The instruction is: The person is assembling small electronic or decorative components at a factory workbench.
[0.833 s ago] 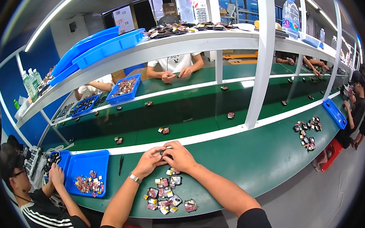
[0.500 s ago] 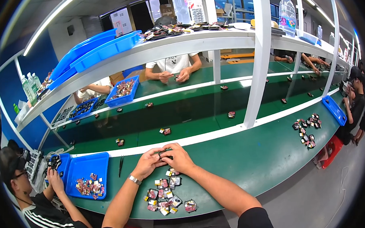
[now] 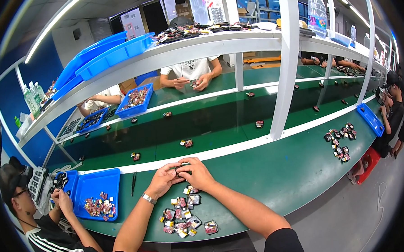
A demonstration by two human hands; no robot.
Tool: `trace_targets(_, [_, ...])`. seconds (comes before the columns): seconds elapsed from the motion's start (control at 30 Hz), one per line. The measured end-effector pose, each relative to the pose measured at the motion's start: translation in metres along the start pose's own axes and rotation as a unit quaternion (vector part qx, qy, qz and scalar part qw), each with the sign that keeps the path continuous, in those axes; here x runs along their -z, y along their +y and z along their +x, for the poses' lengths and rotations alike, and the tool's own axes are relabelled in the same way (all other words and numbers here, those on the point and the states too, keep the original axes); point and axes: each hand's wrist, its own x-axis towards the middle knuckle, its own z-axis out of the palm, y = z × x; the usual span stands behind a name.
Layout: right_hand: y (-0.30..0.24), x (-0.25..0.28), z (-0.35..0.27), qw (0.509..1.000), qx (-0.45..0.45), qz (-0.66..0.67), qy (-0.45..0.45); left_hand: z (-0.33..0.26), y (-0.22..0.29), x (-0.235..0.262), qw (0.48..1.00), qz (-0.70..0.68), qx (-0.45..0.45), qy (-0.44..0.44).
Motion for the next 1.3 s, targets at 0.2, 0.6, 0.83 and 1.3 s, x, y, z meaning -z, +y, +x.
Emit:
trace_targets(0.2, [-0.013, 0.000, 0.002, 0.999, 0.032, -0.025, 0.011, -0.001, 0.000, 0.001, 1.000, 0.002, -0.024, -0.007])
trace_targets(0.6, [-0.014, -0.005, 0.000, 0.999, 0.006, -0.022, 0.045, 0.001, -0.004, 0.003, 1.000, -0.008, -0.028, 0.000])
trace_targets(0.83, [-0.010, -0.008, 0.005, 1.000, -0.004, 0.002, 0.016, 0.000, -0.003, 0.001, 0.999, 0.016, -0.034, 0.025])
trace_targets(1.3, [-0.018, -0.002, 0.006, 0.993, 0.073, -0.068, 0.068, -0.001, 0.003, -0.009, 0.999, 0.002, -0.008, 0.049])
